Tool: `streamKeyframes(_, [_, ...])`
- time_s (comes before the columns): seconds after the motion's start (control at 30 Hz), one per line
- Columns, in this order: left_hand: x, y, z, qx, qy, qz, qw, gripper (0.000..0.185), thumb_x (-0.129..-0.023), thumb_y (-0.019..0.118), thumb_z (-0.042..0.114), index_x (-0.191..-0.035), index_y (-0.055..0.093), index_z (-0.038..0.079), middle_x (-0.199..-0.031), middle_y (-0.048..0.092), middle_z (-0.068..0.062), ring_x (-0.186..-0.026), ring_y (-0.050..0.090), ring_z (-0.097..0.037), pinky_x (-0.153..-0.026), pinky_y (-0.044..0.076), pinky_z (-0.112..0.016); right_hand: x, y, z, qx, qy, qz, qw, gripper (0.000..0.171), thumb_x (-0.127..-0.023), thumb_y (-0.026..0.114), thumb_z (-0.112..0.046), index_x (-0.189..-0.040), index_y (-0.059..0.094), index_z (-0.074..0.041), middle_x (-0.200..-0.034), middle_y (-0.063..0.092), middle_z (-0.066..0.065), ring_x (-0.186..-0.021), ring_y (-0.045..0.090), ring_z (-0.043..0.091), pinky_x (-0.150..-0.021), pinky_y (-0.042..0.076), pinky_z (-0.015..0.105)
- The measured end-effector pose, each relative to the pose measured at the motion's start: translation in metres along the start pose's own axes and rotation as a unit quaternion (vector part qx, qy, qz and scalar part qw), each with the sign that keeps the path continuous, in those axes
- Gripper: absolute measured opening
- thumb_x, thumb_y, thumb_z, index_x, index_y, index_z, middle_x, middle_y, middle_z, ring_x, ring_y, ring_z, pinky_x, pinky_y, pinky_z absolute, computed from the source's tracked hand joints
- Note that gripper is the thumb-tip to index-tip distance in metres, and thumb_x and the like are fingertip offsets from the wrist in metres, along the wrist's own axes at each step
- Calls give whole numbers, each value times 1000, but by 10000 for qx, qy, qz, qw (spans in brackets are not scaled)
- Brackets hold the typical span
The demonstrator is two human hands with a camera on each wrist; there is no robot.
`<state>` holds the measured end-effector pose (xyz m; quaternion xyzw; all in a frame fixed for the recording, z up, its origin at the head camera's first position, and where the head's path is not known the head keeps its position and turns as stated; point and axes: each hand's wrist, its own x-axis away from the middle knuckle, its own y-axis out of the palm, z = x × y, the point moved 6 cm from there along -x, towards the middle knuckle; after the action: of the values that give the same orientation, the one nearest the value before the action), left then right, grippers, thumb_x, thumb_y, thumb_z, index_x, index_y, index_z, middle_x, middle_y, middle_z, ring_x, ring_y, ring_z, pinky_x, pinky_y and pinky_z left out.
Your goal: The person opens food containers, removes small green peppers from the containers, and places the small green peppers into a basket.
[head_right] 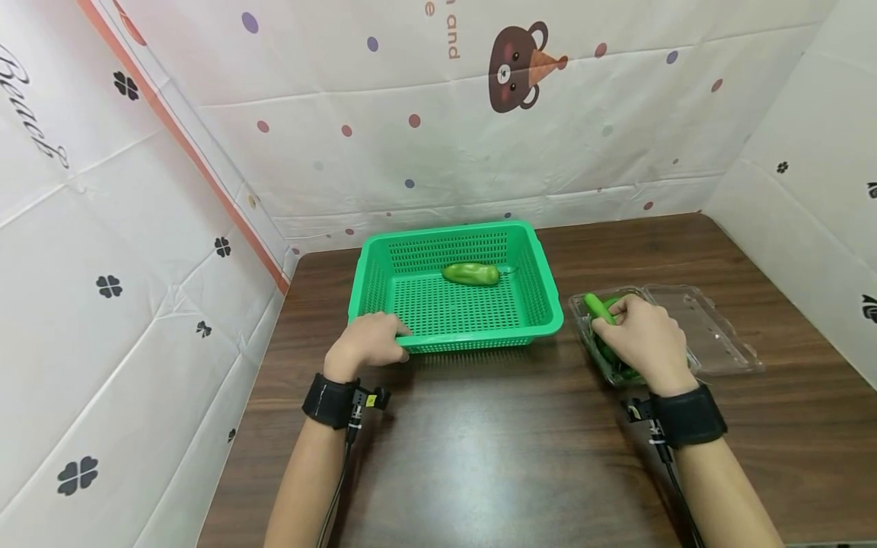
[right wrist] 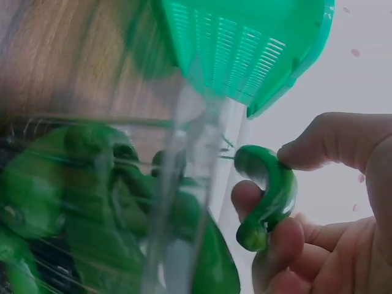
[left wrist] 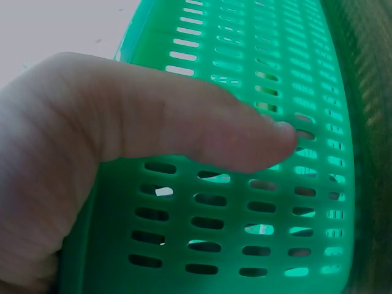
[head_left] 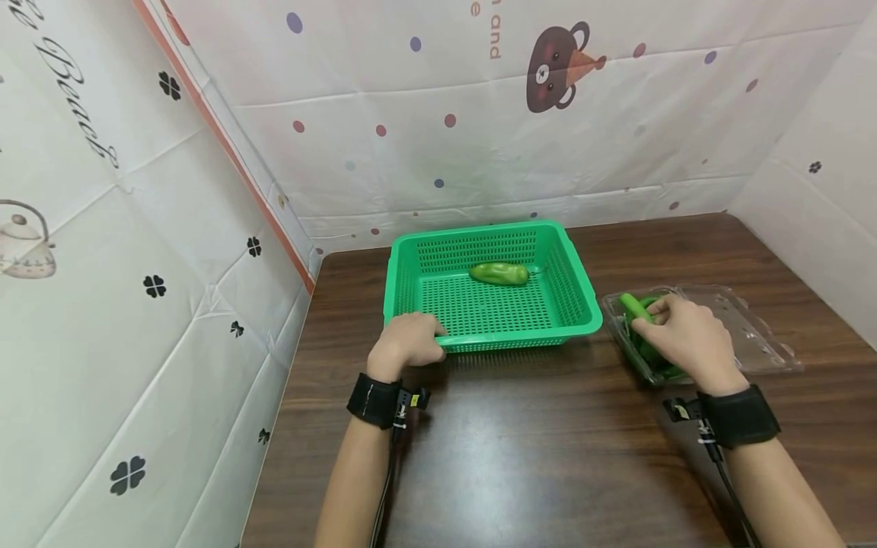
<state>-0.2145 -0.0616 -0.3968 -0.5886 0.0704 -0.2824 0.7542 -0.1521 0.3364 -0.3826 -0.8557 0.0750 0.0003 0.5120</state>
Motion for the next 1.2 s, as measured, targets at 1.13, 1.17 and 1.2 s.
streamKeyframes(1.13, [-1, 3, 1, 18, -260, -29, 9997, 49, -84, 61, 11, -130, 73, 23, -128, 72, -1, -60, 25, -13, -55, 23, -29, -13, -19, -19, 131, -272, 363, 9989, 44, -95, 60, -38, -116, 64, 1, -100, 71, 25, -56, 55, 21, -46, 37, 34])
streamKeyframes(1.17, [-1, 3, 1, 25, -262, -25, 9997, 49, -84, 61, 11, -130, 73, 23, -129, 72, -1, -60, 26, -13, -56, 23, -29, -14, -20, -22, 135, -326, 362, 9987, 43, -95, 60, -37, -115, 64, 1, -100, 71, 25, -56, 55, 21, -46, 37, 35])
streamKeyframes(1.2, [0, 2, 1, 20, -263, -25, 9996, 49, -84, 61, 11, -130, 73, 24, -129, 72, -1, -60, 26, -13, -56, 23, -29, -16, -20, -25, 139, -383, 358, 9985, 42, -95, 60, -37, -115, 64, 1, -99, 71, 25, -55, 54, 21, -45, 37, 35])
